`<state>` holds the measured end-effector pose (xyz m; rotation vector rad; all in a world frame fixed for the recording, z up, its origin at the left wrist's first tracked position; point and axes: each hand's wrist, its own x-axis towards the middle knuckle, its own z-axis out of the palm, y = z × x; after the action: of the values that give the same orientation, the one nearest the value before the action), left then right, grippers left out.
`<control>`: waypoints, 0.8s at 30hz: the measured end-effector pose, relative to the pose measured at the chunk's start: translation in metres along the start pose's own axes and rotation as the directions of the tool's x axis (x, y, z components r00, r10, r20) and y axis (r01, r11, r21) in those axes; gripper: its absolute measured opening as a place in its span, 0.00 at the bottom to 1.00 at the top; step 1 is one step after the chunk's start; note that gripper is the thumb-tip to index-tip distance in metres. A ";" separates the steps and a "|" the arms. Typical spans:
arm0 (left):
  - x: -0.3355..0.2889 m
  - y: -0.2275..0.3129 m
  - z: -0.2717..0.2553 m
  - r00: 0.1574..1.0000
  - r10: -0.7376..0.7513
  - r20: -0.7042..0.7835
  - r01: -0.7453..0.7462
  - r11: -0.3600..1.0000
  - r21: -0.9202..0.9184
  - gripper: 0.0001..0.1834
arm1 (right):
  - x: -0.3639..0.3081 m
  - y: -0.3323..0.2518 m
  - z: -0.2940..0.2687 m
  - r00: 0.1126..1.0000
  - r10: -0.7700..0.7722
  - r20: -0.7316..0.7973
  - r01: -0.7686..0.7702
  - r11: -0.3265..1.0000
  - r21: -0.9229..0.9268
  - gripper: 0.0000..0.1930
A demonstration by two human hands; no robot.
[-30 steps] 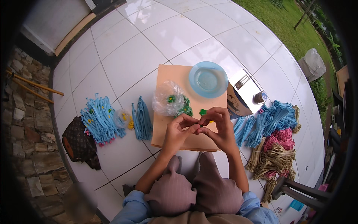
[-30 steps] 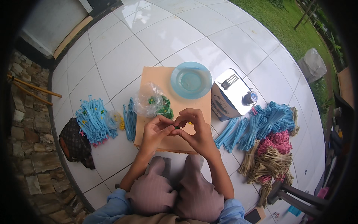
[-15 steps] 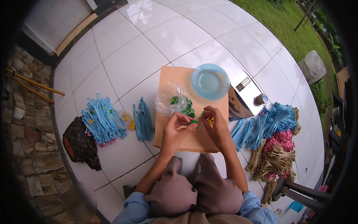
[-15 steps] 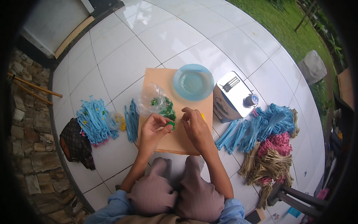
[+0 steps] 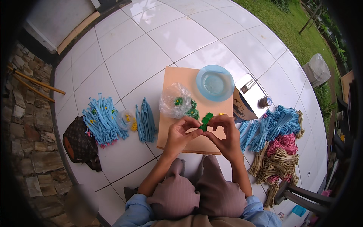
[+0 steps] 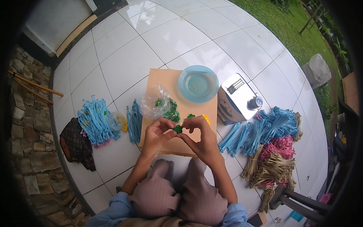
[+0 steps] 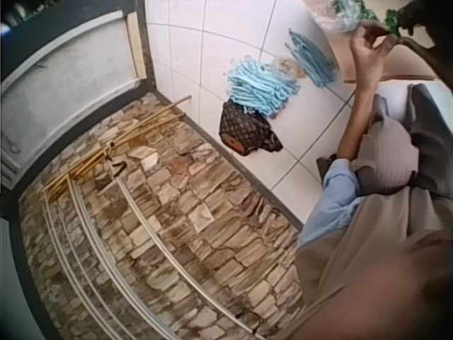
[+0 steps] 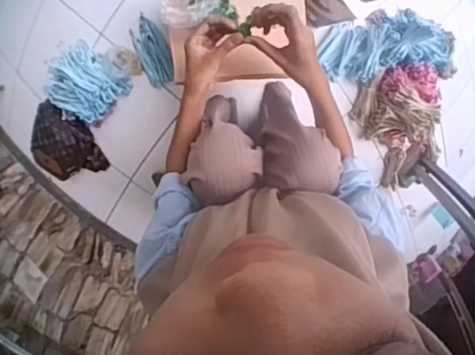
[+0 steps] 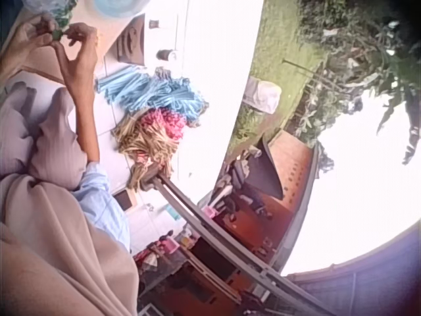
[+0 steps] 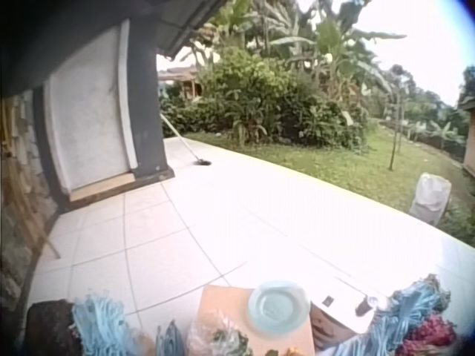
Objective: The person assembles small decorative components, including dipping long blue straps into a liquid and attaching small yellow and green flower-shaped pieces to the straps.
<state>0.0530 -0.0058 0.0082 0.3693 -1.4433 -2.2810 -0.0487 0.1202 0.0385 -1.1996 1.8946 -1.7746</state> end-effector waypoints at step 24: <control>0.001 0.009 0.008 0.996 -0.036 -0.086 0.045 0.994 0.097 0.09 | -0.001 0.007 -0.006 0.973 0.164 -0.164 -0.122 0.964 0.237 0.22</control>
<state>0.0502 -0.0030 0.0195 0.5227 -1.5232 -2.2027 -0.0545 0.1245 0.0332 -0.8242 1.7632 -2.0125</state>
